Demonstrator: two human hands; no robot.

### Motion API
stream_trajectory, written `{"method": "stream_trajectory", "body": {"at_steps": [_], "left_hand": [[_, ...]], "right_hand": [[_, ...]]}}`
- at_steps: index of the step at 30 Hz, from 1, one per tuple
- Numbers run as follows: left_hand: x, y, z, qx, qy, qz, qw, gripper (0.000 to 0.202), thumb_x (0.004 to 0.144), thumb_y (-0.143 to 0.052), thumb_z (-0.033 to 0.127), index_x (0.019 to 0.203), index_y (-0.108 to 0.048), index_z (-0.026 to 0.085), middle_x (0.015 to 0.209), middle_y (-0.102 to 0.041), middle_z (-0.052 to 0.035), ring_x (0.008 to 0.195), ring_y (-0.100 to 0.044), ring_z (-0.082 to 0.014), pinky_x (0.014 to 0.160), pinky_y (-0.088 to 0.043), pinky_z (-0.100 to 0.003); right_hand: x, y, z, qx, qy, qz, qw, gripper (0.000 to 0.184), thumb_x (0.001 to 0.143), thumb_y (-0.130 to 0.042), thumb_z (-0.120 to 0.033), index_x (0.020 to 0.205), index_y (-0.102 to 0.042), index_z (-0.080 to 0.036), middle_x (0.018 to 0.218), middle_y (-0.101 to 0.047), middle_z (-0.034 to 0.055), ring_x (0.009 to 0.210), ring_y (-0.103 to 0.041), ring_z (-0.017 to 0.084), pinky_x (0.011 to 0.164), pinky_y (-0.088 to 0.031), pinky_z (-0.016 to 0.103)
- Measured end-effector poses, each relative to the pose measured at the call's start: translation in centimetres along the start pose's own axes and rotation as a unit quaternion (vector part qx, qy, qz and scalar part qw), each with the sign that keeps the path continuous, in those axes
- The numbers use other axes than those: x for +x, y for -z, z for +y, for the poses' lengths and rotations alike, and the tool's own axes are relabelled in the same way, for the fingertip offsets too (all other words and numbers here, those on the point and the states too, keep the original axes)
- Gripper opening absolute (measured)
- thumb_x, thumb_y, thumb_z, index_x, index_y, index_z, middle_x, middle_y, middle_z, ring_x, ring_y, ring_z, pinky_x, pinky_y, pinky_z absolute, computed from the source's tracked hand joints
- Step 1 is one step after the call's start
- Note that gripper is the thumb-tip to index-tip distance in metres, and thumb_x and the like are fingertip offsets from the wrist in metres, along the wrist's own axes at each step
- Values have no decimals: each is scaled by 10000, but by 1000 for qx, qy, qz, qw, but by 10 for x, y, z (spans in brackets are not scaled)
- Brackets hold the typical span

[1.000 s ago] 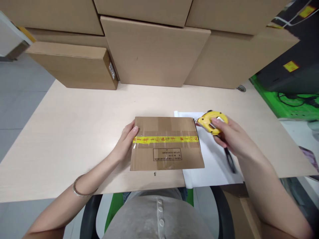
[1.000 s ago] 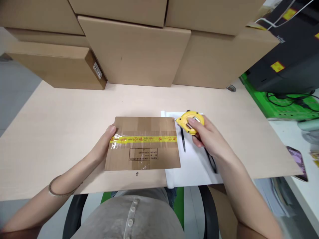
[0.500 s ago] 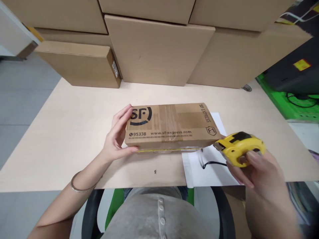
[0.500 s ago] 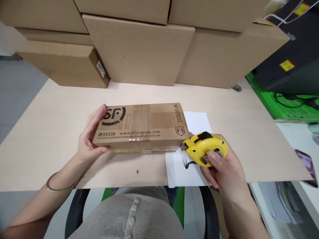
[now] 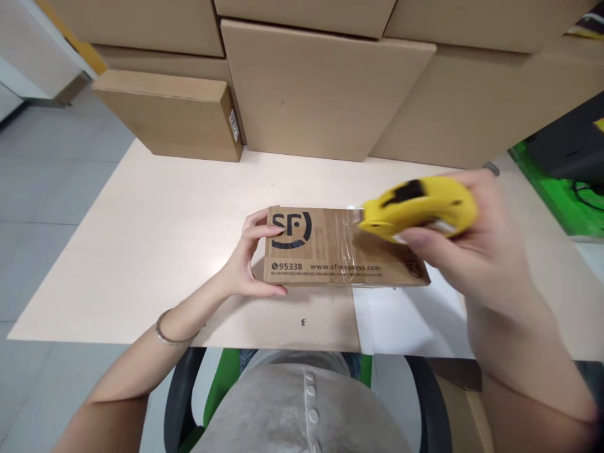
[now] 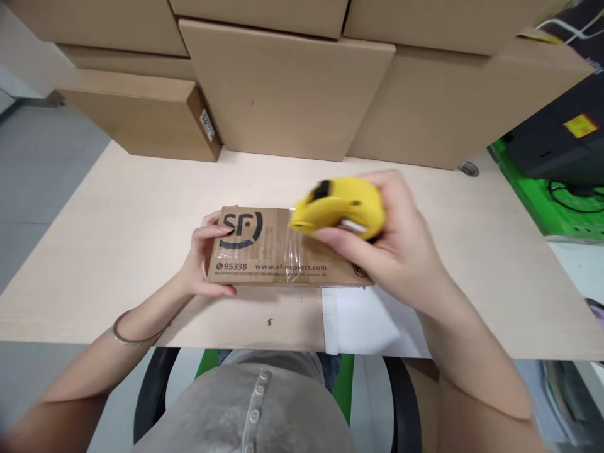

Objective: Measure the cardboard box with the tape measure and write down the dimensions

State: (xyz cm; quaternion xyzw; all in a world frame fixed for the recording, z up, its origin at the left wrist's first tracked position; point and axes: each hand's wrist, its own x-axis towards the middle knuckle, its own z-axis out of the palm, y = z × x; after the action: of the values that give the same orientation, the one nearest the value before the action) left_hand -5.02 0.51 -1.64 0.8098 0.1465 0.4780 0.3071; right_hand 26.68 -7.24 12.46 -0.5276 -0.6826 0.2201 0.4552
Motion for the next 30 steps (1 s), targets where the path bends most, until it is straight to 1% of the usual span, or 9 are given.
{"method": "stream_trajectory", "body": {"at_steps": [1, 3, 6, 11, 15, 19, 23, 26, 30], "left_hand": [[0, -1, 0, -5, 6, 3, 1000, 1179, 629, -937, 720, 1610, -375, 387, 1595, -450, -152, 1508, -477, -407, 1201, -494, -666], [-1, -3, 0, -27, 22, 6, 999, 1349, 597, -961, 708, 1682, -233, 373, 1621, -430, -175, 1494, -506, -412, 1190, -517, -639], [-7, -6, -2, -50, 43, 7, 998, 1446, 602, -982, 666, 1709, -90, 396, 1678, -383, -176, 1519, -500, -422, 1209, -500, -636], [-13, -9, -8, -34, 21, 21, 999, 1397, 621, -970, 666, 1703, -117, 440, 1696, -356, -123, 1536, -472, -396, 1224, -484, -619], [-8, -7, -8, 15, -30, 21, 999, 1188, 675, -905, 717, 1666, -323, 418, 1612, -431, -113, 1497, -460, -402, 1194, -492, -659], [-1, -4, -3, 27, -49, 18, 998, 1003, 733, -873, 688, 1592, -450, 388, 1559, -457, -127, 1471, -477, -403, 1161, -516, -664], [2, -4, -1, 31, -51, 15, 998, 960, 735, -870, 676, 1555, -478, 366, 1528, -468, -135, 1439, -504, -405, 1136, -535, -659], [3, -4, -2, 34, -54, 22, 998, 937, 734, -849, 701, 1537, -489, 378, 1500, -480, -126, 1421, -518, -396, 1114, -554, -653], [4, -5, -3, 28, -55, 31, 998, 926, 720, -853, 705, 1512, -511, 372, 1464, -491, -130, 1386, -538, -398, 1081, -568, -662]], "right_hand": [[12, -11, -7, -20, 43, -48, 998, 461, 878, -828, -523, 1236, -621, -317, 1187, -734, 35, 996, -741, 251, 771, -636, 386], [33, -34, -22, -39, 100, -139, 984, 495, 924, -785, -514, 1310, -596, -268, 1230, -753, 62, 1014, -753, 256, 779, -635, 377], [52, -62, -40, -66, 129, -247, 958, 464, 1001, -694, -421, 1419, -557, -274, 1383, -722, 67, 1092, -756, 255, 861, -624, 384], [62, -71, -42, -60, 162, -334, 927, 342, 1058, -590, -330, 1395, -634, -292, 1291, -767, 40, 1124, -744, 229, 964, -577, 377], [56, -42, -24, -65, 156, -299, 939, 376, 1023, -666, -375, 1394, -666, -313, 1292, -782, 32, 1100, -759, 235, 941, -590, 365], [34, 14, 4, -112, 97, -243, 959, 380, 953, -762, -432, 1324, -714, -372, 1201, -806, 6, 954, -780, 236, 817, -625, 357], [5, 67, 35, -129, 26, -155, 979, 367, 902, -807, -354, 1261, -738, -389, 1156, -803, 20, 873, -772, 220, 723, -640, 326], [-9, 84, 51, -95, 7, -103, 990, 428, 820, -864, -284, 1218, -770, -410, 1131, -804, 42, 818, -774, 229, 610, -639, 310], [-17, 91, 62, -83, -2, -91, 992, 472, 775, -864, -265, 1200, -787, -456, 1111, -798, 36, 774, -766, 245, 535, -626, 311]]}}
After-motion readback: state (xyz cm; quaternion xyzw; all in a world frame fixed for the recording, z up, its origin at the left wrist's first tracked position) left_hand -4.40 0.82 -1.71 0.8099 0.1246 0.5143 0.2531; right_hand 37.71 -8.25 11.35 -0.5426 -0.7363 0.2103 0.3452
